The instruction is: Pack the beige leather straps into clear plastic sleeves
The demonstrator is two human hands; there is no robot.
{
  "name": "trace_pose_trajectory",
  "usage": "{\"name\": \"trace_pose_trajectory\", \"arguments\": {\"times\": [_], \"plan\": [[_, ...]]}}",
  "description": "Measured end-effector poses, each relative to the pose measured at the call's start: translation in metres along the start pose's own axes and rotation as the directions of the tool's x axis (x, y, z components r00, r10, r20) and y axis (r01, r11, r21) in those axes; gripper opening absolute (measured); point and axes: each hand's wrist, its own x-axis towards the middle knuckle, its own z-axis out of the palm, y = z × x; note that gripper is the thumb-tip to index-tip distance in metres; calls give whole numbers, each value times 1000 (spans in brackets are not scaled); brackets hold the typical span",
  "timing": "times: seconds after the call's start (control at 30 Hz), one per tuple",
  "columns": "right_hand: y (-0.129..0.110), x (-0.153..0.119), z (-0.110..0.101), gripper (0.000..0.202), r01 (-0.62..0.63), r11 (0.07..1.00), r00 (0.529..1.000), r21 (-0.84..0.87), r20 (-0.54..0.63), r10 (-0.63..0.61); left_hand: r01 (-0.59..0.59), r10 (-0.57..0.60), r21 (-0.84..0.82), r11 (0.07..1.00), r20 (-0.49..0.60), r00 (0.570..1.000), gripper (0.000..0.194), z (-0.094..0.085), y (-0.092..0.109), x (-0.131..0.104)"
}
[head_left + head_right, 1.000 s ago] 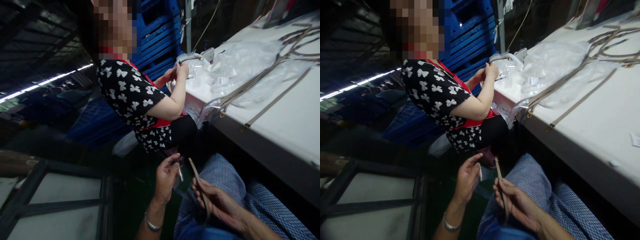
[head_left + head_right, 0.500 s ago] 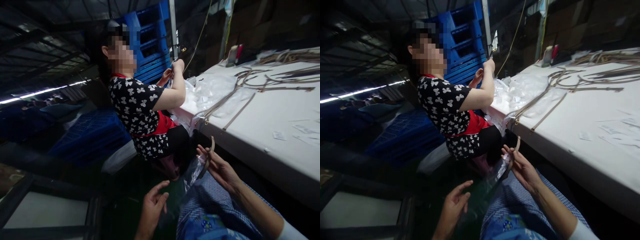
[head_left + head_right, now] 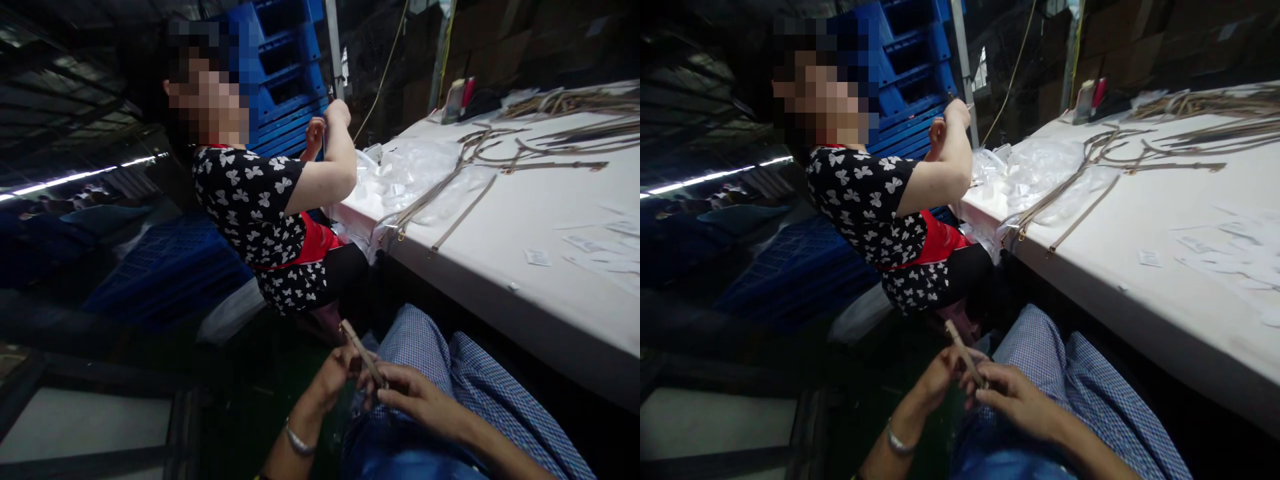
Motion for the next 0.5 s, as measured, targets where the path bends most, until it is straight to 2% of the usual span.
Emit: {"name": "trace_pose_trajectory", "arguments": {"times": [0.07,0.13,0.2,0.27,0.37,0.5], "plan": [[5,-10,6,28,-9,995,994,-98,110,20,165,-134,-211,963,154,979,71,16,17,20],[12,-19,7,31,-50,991,981,-127,180,73,210,-158,-338,917,173,972,53,20,31,40],[22,-27,4,33,-113,989,970,-95,205,130,110,-87,-437,892,72,994,35,12,48,60],[31,-32,-1,33,-171,984,965,-54,195,178,-55,12,-510,858,-86,996,23,-5,71,79],[45,-37,-9,34,-206,977,969,-53,127,212,-303,157,-500,811,-312,937,18,-41,115,95],[60,-45,-26,34,-178,980,980,-91,69,184,-482,304,-389,785,-436,847,23,-77,161,83]]}}
